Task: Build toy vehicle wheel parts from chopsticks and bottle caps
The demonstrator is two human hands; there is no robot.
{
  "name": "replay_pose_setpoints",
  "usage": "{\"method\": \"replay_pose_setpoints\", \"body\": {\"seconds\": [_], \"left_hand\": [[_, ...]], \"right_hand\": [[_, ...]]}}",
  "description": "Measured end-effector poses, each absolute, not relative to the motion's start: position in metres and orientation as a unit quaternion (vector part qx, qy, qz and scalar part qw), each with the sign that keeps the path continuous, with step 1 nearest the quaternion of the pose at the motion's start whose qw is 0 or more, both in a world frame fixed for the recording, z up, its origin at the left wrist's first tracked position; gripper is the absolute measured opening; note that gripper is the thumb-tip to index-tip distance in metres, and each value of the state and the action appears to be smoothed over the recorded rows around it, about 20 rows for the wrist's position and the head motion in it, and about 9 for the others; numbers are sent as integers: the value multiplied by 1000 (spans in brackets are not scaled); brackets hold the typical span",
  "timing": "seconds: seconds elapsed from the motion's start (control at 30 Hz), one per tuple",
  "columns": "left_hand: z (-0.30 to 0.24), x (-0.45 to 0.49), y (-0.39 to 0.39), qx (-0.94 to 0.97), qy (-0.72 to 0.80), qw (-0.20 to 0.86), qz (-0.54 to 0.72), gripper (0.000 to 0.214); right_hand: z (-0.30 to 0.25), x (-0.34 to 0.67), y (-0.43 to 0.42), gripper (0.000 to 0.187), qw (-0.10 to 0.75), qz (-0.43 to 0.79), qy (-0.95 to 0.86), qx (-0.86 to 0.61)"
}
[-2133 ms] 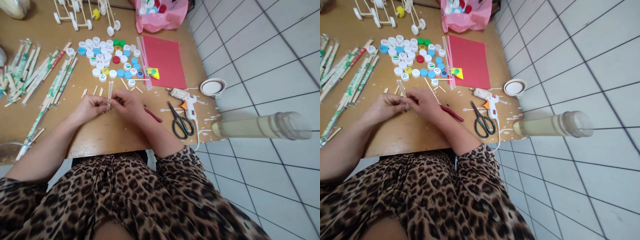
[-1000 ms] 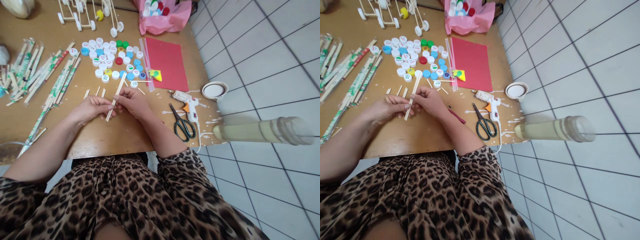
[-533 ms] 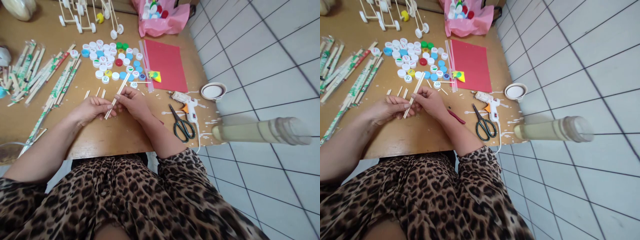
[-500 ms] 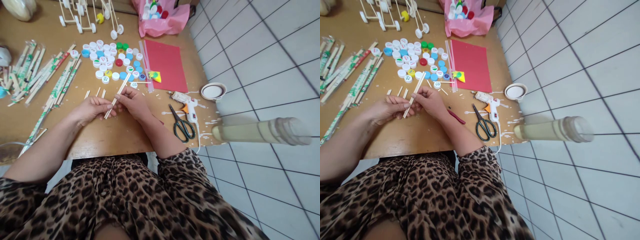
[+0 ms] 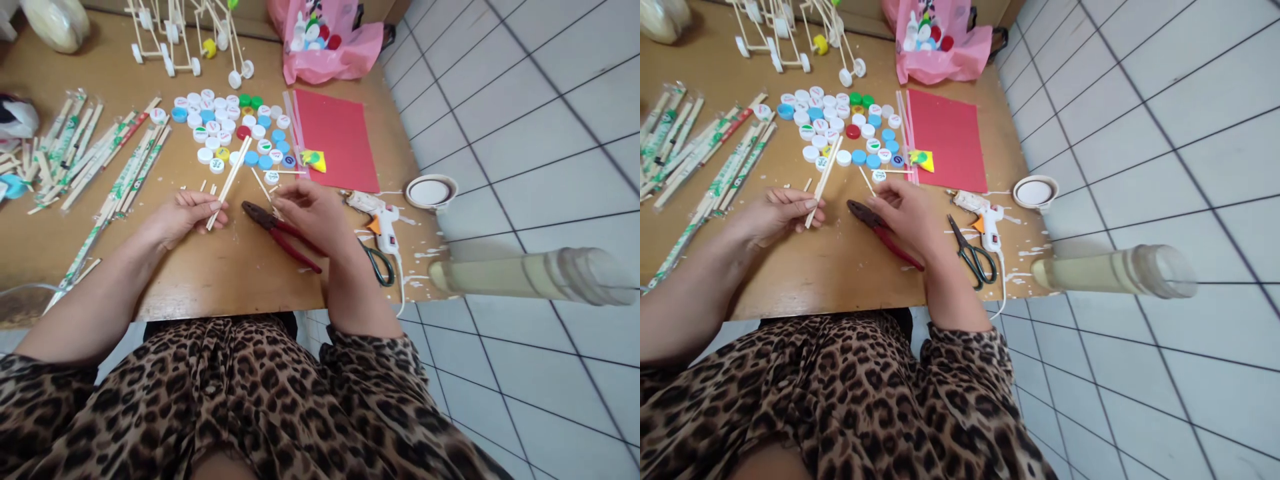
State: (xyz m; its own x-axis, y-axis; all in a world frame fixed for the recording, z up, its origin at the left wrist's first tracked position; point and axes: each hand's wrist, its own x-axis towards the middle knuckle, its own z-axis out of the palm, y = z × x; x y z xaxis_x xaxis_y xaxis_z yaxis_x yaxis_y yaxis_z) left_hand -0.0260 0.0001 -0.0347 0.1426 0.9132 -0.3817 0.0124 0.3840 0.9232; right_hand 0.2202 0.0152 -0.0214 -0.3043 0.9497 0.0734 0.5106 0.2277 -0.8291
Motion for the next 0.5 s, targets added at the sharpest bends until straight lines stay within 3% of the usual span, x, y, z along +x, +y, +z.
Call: {"method": "replay_pose_setpoints", "body": {"seconds": [0.1, 0.23, 0.5], "left_hand": [[-36, -27, 2, 423, 552, 621, 361, 21], [-36, -26, 1, 417, 563, 615, 361, 17], [-37, -27, 1, 399, 567, 620, 368, 12]], "right_hand": [[-24, 245, -1, 24, 202, 234, -763, -568], [-31, 256, -27, 49, 55, 173, -800, -572], [-32, 231, -42, 66, -63, 97, -824, -555]]}}
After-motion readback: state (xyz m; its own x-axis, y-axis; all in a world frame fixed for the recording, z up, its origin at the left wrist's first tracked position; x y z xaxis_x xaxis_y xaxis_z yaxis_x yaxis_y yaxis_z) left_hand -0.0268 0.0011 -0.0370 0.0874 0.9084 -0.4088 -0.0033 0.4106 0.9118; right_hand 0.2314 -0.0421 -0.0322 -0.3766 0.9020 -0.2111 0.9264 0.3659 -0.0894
